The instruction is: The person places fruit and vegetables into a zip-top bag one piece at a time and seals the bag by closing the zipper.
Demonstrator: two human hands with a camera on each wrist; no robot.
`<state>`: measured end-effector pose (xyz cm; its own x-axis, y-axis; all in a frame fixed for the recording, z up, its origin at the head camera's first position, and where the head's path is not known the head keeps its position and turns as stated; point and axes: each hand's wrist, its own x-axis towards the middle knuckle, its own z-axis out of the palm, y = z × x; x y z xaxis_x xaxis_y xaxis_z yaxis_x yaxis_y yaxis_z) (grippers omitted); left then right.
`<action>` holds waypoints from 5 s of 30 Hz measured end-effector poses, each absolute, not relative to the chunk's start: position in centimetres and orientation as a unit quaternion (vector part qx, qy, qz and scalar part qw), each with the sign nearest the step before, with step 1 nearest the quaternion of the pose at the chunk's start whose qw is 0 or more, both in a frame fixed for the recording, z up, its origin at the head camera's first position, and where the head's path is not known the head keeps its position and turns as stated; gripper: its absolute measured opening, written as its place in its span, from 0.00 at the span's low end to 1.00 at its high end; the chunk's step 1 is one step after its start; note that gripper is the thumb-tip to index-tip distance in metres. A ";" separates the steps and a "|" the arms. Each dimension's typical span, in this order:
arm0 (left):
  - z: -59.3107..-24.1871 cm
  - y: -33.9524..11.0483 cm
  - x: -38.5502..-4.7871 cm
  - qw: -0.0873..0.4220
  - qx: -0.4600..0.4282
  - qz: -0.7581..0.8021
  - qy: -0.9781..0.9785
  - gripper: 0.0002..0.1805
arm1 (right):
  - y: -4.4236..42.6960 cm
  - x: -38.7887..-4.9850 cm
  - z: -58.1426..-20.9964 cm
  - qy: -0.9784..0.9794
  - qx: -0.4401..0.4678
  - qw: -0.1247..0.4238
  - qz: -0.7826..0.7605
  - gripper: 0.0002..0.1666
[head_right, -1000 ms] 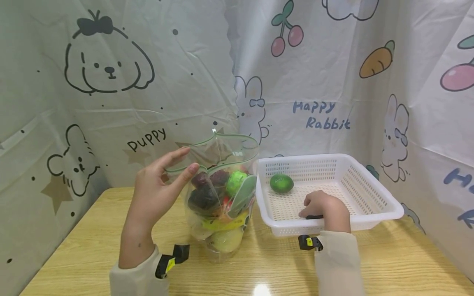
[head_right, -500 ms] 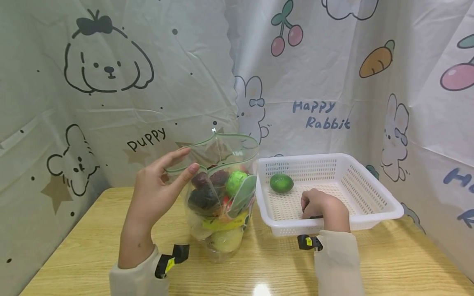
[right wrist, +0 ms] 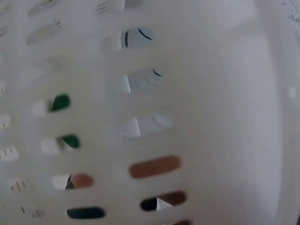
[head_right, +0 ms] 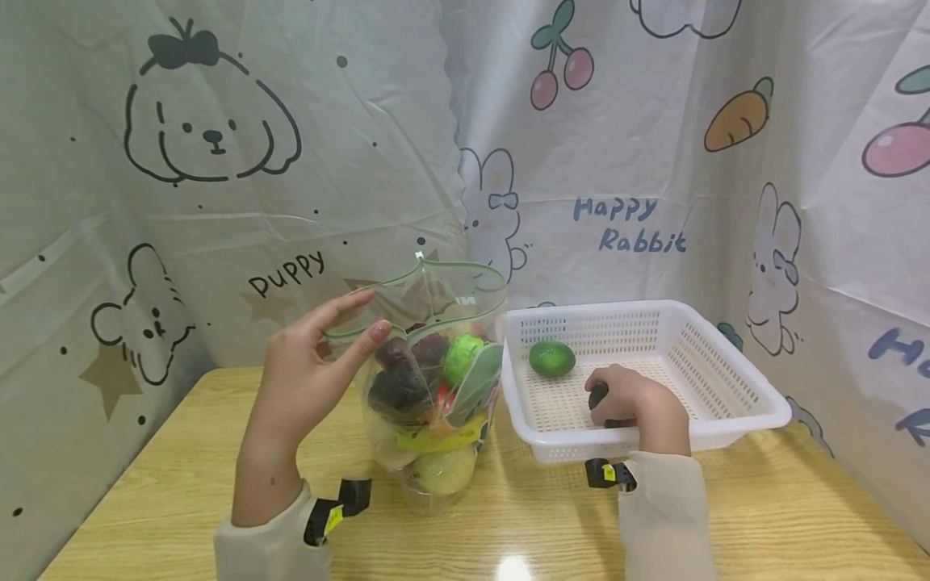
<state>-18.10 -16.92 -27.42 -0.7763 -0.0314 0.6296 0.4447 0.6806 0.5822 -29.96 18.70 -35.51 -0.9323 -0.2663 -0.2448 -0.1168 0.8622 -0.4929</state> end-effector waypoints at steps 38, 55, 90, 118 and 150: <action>-27.4 -16.8 -18.2 0.318 -0.130 -0.376 -0.861 0.28 | 18.4 -27.7 -30.7 0.930 -0.170 -0.065 -0.320 0.55; -27.4 -16.8 -18.1 0.317 -0.125 -0.371 -0.864 0.28 | 12.4 -23.9 -27.4 0.803 -0.226 -0.271 -0.480 0.50; -27.4 -16.2 -18.2 0.310 -0.146 -0.380 -0.859 0.30 | 6.5 -22.5 -28.6 0.754 -0.344 -0.341 -0.443 0.54; -27.3 -16.3 -18.1 0.297 -0.130 -0.385 -0.864 0.36 | 6.6 -22.4 -28.4 0.757 -0.338 -0.346 -0.439 0.51; -27.3 -16.4 -18.1 0.298 -0.131 -0.382 -0.865 0.37 | 6.4 -22.0 -28.1 0.759 -0.334 -0.356 -0.431 0.51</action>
<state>-18.06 -16.40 -27.29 -0.7884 -0.0009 0.6152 0.4543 0.6734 0.5832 -22.03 6.42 -28.10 -0.5230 -0.2005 0.8284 -0.8140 0.4058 -0.4157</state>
